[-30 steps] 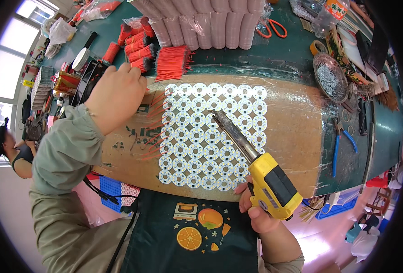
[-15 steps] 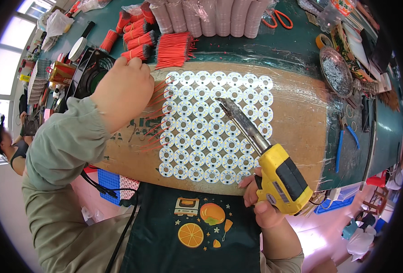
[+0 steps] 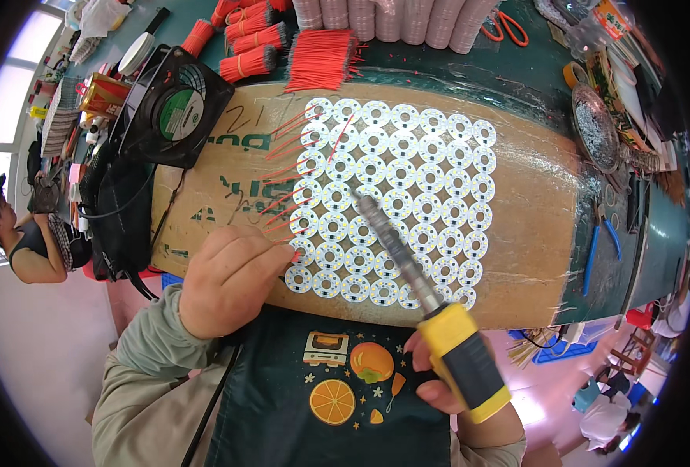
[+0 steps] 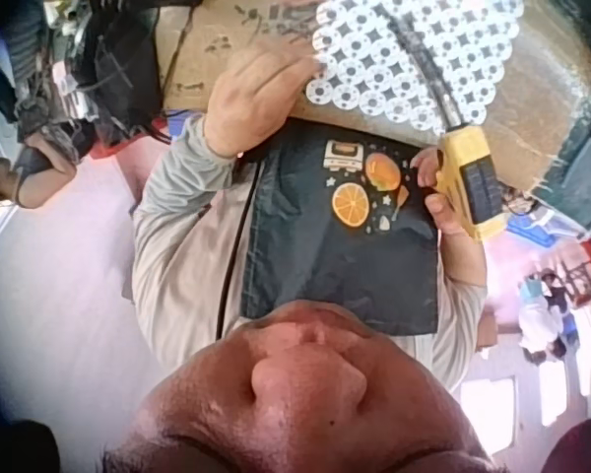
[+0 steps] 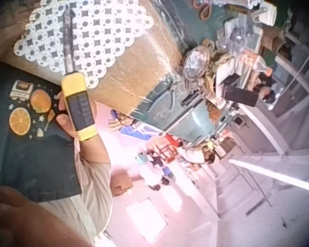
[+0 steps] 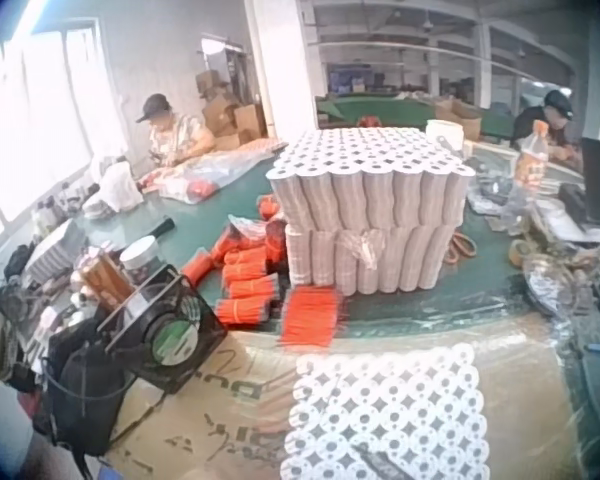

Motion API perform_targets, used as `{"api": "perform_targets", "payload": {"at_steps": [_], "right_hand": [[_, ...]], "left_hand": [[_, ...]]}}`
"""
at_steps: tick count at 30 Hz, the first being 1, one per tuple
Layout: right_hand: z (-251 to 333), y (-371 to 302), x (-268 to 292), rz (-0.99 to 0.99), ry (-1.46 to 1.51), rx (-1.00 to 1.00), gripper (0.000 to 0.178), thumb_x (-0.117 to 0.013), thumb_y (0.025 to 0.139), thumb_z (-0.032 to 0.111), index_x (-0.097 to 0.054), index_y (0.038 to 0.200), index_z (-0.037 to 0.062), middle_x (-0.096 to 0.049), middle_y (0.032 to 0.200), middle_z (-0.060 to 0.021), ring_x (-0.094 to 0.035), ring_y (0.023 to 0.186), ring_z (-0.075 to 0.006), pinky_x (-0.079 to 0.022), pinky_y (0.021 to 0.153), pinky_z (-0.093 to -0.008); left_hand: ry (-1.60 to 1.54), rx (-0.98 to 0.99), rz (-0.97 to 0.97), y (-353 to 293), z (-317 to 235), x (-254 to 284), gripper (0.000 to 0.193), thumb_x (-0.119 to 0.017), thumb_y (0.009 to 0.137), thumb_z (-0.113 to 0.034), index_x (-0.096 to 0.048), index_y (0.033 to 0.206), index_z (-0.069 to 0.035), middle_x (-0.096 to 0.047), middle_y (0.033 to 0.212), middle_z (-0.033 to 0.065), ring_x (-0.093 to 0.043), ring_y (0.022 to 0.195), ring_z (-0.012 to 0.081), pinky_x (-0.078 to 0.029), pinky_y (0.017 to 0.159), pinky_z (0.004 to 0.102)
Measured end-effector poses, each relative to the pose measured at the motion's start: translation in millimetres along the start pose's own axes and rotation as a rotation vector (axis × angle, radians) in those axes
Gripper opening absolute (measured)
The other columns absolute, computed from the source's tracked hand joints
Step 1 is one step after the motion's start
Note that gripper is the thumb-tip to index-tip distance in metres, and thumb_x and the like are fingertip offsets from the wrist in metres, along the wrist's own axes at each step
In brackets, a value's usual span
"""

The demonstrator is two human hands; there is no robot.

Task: The person attaches wires to circular LED boards on a panel, placing each wire by hand and soldering it to the board using a soldering iron.

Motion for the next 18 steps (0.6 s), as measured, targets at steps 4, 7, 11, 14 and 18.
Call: {"api": "perform_targets", "payload": {"at_steps": [4, 7, 11, 14, 18], "right_hand": [[-5.9, -6.9, -0.5, 0.13, -0.228, -0.056, 0.034, -0.084, 0.08, 0.03, -0.066, 0.091, 0.0044, -0.067, 0.085, -0.0088, -0.07, 0.076, -0.0255, -0.056, 0.067, -0.0353], [-5.7, -5.7, -5.0, 0.126, -0.248, -0.085, 0.032, -0.082, 0.082, 0.032, -0.066, 0.092, 0.0052, -0.068, 0.084, -0.0098, -0.071, 0.075, -0.0259, -0.056, 0.064, -0.0335], [-8.1, -6.4, -3.1, 0.155, -0.296, -0.063, 0.031, -0.081, 0.084, 0.03, -0.066, 0.094, 0.0043, -0.068, 0.086, -0.0101, -0.069, 0.071, -0.0242, -0.055, 0.062, -0.0331], [-8.1, -7.2, -12.0, 0.074, -0.166, -0.068, 0.032, -0.079, 0.086, 0.027, -0.065, 0.102, 0.0028, -0.065, 0.085, -0.0096, -0.066, 0.071, -0.0222, -0.055, 0.062, -0.034], [-15.8, -5.9, -9.2, -0.019, -0.053, -0.135, 0.079, -0.081, 0.082, 0.045, -0.045, 0.138, 0.0016, -0.05, 0.08, -0.001, -0.054, 0.07, -0.0147, -0.052, 0.064, -0.0331]], "left_hand": [[-0.009, 0.035, -0.014, -4.2, 0.6, -4.7, 0.034, -0.074, 0.067, 0.002, -0.069, 0.1, -0.003, -0.064, 0.091, 0.0083, -0.063, 0.081, 0.0262, -0.049, 0.071, 0.036], [0.002, 0.052, -0.044, -4.8, 4.1, -1.0, 0.034, -0.074, 0.067, 0.003, -0.068, 0.1, -0.003, -0.064, 0.091, 0.008, -0.063, 0.081, 0.0263, -0.049, 0.071, 0.0357], [0.076, 0.049, -0.017, -0.1, 8.5, 6.8, 0.03, -0.067, 0.074, -0.007, -0.067, 0.104, -0.001, -0.063, 0.093, 0.008, -0.062, 0.086, 0.0249, -0.046, 0.075, 0.0372], [0.026, 0.046, -0.071, 12.3, 18.3, 8.9, 0.028, -0.071, 0.074, -0.004, -0.067, 0.101, -0.003, -0.063, 0.09, 0.0087, -0.061, 0.082, 0.0273, -0.047, 0.073, 0.039], [0.017, -0.008, -0.07, 42.3, 33.8, 7.4, 0.019, -0.071, 0.08, -0.002, -0.066, 0.098, -0.004, -0.064, 0.089, 0.0102, -0.061, 0.081, 0.0307, -0.049, 0.071, 0.0414]]}}
Point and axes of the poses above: each hand's wrist, its own y-axis towards the middle knuckle, its own x-axis out of the back of the hand, z = x × y, the point moved 4 cm from there along y, towards the middle knuckle
